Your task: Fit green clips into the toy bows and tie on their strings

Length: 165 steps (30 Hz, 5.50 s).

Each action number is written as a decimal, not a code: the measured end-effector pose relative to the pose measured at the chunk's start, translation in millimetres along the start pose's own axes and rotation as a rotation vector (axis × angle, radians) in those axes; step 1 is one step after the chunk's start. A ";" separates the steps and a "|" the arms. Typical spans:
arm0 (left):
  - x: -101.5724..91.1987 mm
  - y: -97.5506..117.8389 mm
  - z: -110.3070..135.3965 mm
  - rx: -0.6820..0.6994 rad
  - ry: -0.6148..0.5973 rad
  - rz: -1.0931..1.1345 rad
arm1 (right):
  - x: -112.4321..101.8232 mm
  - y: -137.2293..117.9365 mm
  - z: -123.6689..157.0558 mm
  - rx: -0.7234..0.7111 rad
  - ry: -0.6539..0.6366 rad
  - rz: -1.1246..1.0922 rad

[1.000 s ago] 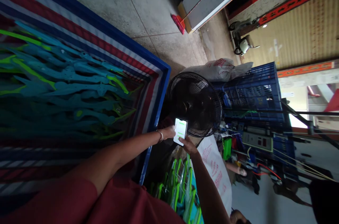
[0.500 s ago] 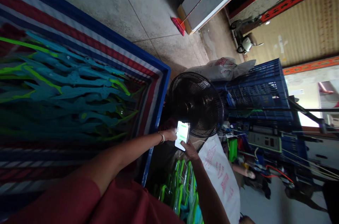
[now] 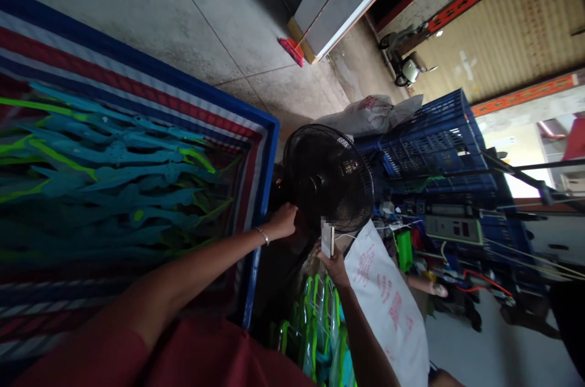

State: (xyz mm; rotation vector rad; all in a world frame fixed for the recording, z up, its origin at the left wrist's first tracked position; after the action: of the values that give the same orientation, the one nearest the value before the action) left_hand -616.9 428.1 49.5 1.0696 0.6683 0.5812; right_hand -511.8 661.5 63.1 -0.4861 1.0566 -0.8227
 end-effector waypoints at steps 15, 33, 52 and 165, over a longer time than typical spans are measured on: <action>-42.2 5.9 0.7 0.242 0.091 -0.729 | -39.1 -4.9 26.2 -0.056 0.182 0.097; -45.9 11.6 2.2 0.245 0.090 -0.752 | -28.7 -8.8 18.1 -0.118 0.207 0.297; -44.9 11.6 2.2 0.244 0.106 -0.789 | -20.8 -11.5 24.3 -0.262 0.266 0.612; -49.8 12.7 3.9 0.086 0.040 -0.951 | -51.3 -38.4 55.7 -0.140 0.217 0.383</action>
State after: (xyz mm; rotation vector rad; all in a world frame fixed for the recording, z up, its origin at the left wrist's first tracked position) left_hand -648.6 394.8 72.9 0.6989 1.1344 -0.2531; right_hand -487.8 676.7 143.1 -0.3010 1.3640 -0.4699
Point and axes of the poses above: each hand's wrist, its own z-axis away from the middle knuckle, its own x-axis out of the palm, y = z × x, the point moved 8 cm from there along -z, towards the middle knuckle, and after that the axes turned 6 degrees about -y, right-handed, at the moved point
